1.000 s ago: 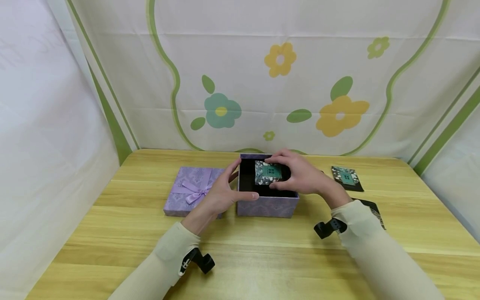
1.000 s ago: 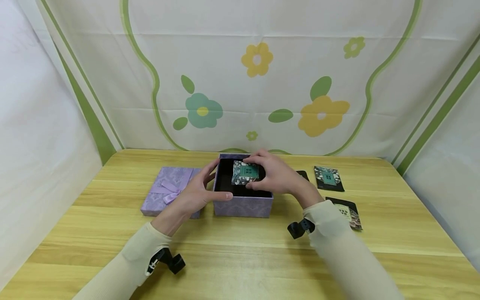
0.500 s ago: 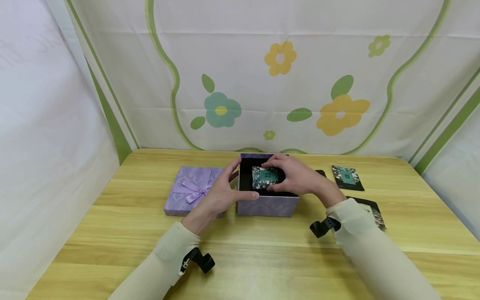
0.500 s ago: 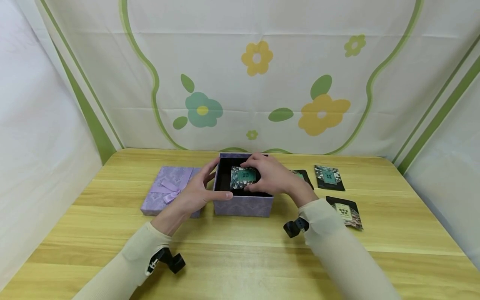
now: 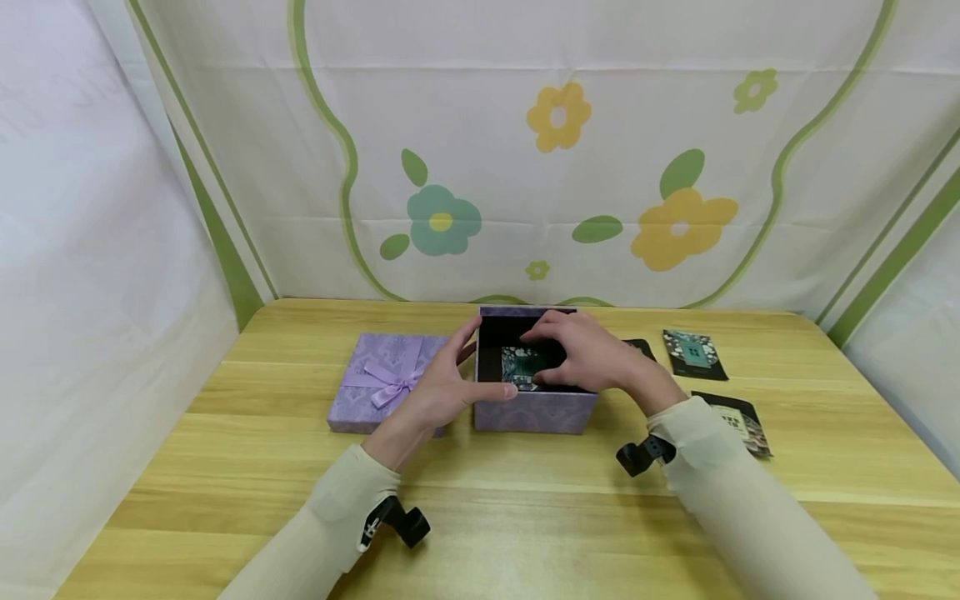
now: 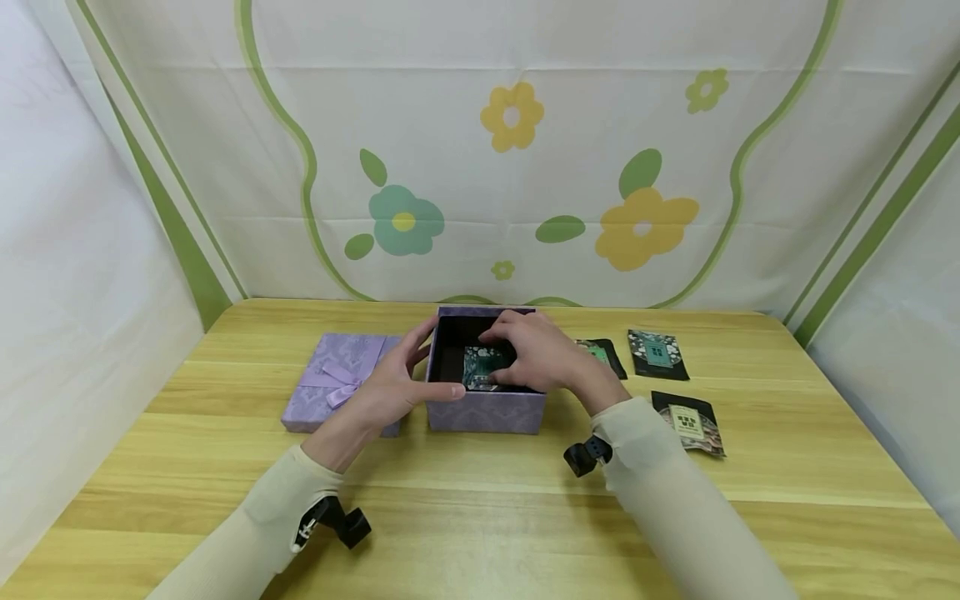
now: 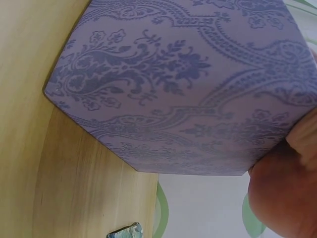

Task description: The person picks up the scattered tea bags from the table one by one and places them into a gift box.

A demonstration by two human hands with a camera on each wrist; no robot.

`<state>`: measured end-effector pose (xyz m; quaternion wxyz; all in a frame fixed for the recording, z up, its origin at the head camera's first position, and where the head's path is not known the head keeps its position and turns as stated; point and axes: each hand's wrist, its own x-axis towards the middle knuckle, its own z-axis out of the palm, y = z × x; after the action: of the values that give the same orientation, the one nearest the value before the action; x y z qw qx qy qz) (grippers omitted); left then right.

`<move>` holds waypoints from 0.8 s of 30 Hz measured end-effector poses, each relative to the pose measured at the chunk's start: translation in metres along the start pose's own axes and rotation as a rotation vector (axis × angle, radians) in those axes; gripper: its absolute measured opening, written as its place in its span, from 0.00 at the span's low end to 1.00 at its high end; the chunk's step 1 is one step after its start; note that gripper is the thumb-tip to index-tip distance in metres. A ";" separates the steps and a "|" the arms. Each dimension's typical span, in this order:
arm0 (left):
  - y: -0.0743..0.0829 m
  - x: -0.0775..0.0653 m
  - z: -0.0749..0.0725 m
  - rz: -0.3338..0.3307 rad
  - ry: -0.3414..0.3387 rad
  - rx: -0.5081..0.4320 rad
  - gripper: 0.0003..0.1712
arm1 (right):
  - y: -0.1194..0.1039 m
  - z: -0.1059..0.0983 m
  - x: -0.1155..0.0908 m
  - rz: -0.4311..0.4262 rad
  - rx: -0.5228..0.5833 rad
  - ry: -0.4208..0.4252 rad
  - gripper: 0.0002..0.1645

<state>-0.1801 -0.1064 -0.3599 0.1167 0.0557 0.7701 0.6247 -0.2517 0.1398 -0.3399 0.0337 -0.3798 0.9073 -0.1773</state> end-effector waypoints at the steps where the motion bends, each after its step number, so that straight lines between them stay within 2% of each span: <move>1: 0.000 0.000 0.000 0.000 0.000 0.000 0.67 | 0.000 0.000 0.000 -0.004 0.001 0.003 0.32; 7: -0.002 0.000 -0.001 0.004 -0.007 -0.003 0.66 | 0.002 0.002 0.000 -0.020 0.034 0.032 0.31; 16: -0.003 0.002 0.000 0.003 0.007 0.003 0.67 | 0.005 -0.001 -0.007 0.009 0.239 0.135 0.29; 24: -0.003 0.001 0.000 0.006 0.005 0.015 0.68 | 0.003 -0.010 -0.024 0.043 0.235 0.187 0.32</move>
<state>-0.1811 -0.1069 -0.3629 0.1127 0.0574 0.7749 0.6193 -0.2391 0.1614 -0.3336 -0.0027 -0.3354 0.8874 -0.3162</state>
